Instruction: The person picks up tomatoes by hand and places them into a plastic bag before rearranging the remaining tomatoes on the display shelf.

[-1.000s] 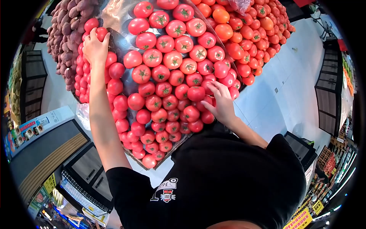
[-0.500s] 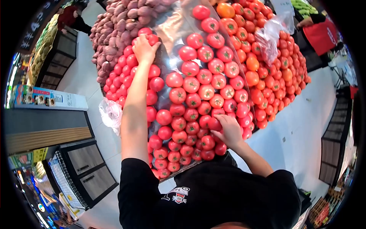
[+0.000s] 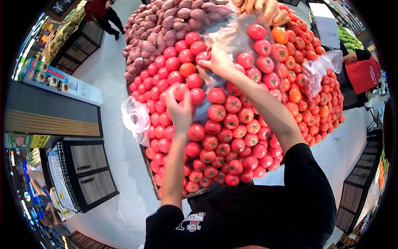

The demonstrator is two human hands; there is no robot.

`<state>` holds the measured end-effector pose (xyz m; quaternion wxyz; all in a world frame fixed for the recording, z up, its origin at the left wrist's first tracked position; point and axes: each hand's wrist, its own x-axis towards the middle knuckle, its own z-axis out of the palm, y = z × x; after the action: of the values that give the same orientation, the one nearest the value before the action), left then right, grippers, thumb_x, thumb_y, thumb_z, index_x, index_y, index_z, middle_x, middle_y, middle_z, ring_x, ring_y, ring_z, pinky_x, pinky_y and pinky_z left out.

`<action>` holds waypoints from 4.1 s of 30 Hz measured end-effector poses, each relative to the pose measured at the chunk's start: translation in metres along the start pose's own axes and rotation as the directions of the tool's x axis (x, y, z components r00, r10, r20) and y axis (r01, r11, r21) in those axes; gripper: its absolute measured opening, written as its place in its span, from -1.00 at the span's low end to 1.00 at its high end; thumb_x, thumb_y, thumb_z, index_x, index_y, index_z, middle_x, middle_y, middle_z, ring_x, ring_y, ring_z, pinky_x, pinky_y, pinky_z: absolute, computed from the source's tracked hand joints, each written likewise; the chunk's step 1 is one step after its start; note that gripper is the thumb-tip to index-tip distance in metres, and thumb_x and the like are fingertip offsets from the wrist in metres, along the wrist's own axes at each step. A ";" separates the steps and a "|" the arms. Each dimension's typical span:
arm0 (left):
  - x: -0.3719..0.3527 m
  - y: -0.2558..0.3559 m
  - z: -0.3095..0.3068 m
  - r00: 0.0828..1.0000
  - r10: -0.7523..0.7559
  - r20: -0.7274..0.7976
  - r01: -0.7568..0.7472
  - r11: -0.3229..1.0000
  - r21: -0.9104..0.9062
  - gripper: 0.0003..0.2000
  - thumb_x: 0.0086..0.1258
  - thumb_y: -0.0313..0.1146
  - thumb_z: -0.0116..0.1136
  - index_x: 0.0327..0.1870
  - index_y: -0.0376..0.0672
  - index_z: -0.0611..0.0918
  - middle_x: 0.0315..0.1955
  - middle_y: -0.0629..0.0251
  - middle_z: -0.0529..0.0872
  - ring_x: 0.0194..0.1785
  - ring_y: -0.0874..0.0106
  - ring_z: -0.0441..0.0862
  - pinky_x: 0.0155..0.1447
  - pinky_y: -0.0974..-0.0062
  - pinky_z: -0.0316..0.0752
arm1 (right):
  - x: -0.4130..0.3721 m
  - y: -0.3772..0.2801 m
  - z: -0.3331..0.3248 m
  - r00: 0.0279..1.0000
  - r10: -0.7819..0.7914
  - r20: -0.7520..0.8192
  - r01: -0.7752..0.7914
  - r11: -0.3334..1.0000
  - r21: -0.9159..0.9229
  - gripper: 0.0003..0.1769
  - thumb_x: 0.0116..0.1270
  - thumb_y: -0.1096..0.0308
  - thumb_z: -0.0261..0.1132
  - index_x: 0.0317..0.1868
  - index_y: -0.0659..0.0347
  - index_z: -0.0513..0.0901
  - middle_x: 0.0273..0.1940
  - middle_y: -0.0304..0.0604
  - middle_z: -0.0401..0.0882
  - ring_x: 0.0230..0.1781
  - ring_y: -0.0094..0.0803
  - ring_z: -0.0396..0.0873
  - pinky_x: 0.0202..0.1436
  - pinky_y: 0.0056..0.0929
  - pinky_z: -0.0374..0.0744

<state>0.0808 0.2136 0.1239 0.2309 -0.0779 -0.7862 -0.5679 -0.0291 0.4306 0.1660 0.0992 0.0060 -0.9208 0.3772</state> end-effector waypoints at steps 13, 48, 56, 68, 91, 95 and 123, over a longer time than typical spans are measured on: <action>-0.265 0.050 -0.076 0.831 0.164 0.532 -0.315 0.926 0.207 -0.44 0.33 -0.22 0.60 0.35 -0.10 0.71 0.36 0.02 0.67 0.41 -0.04 0.64 0.50 -0.12 0.52 | 0.012 -0.007 0.038 0.995 -0.095 -0.013 0.079 0.890 -0.449 -0.53 0.54 -0.05 0.38 0.01 0.27 0.73 -0.03 0.17 0.84 0.02 0.16 0.82 0.29 0.09 0.70; -0.324 0.023 -0.017 0.725 -0.421 0.545 0.656 0.664 -0.358 -0.34 0.46 -0.38 0.47 0.56 -0.21 0.47 0.33 0.13 0.65 0.30 0.24 0.69 0.47 0.26 0.58 | -0.496 0.057 0.007 0.969 0.115 -0.219 -0.179 0.937 -0.301 -0.12 0.32 0.15 0.64 0.58 0.22 0.50 0.45 0.12 0.52 0.43 0.10 0.51 0.51 0.03 0.48; -0.271 0.060 -0.040 0.662 -0.501 0.557 0.741 0.324 -0.589 -0.37 0.53 -0.48 0.47 0.51 -0.14 0.38 0.27 0.20 0.63 0.23 0.37 0.69 0.33 0.31 0.66 | -0.480 0.046 0.014 0.947 0.229 -0.227 -0.299 0.886 -0.354 -0.07 0.26 0.13 0.68 0.60 0.07 0.51 0.38 0.07 0.52 0.18 0.12 0.66 0.26 0.00 0.63; 0.005 0.048 0.016 0.932 0.039 0.359 0.055 0.967 -0.249 -0.34 0.50 -0.25 0.55 0.52 -0.25 0.50 0.35 0.01 0.65 0.40 0.21 0.68 0.46 0.21 0.62 | -0.483 0.047 0.017 0.933 0.247 -0.262 -0.303 0.932 -0.200 -0.11 0.17 0.21 0.72 0.53 0.07 0.59 0.40 0.10 0.52 0.31 0.15 0.62 0.33 0.02 0.63; 0.037 -0.002 0.077 0.828 0.386 0.407 -0.549 0.407 0.731 -0.32 0.55 0.20 0.37 0.38 -0.25 0.66 0.03 -0.04 0.84 0.24 0.04 0.73 0.50 -0.12 0.42 | -0.474 0.042 0.025 0.961 0.120 -0.251 -0.179 0.957 -0.228 -0.23 0.25 0.32 0.67 0.48 0.11 0.64 0.49 0.11 0.52 0.43 0.17 0.59 0.35 0.01 0.71; 0.040 0.016 0.089 0.898 0.246 0.364 -0.435 0.383 0.815 -0.15 0.27 0.28 0.59 0.36 -0.26 0.66 0.06 0.00 0.77 0.25 0.01 0.71 0.44 -0.08 0.46 | -0.475 0.042 0.026 0.957 0.123 -0.264 -0.181 0.961 -0.207 -0.24 0.24 0.33 0.68 0.47 0.12 0.65 0.48 0.11 0.53 0.44 0.17 0.59 0.35 0.00 0.72; -0.240 0.087 -0.018 0.481 -0.408 0.776 0.795 0.576 -0.190 -0.71 0.91 -0.24 0.02 0.28 -0.27 0.67 0.06 0.33 0.79 0.08 0.56 0.71 0.23 0.49 0.64 | -0.446 0.020 0.005 0.899 0.116 -0.422 0.227 0.700 0.677 0.03 0.13 0.56 0.75 0.56 0.11 0.38 0.55 0.18 0.35 0.58 0.11 0.46 0.63 0.06 0.50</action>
<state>0.3303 0.2607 0.0947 -0.3187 -0.0367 -0.5944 -0.7375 0.4055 0.4134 0.0652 0.3031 -0.0117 -0.6558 0.6913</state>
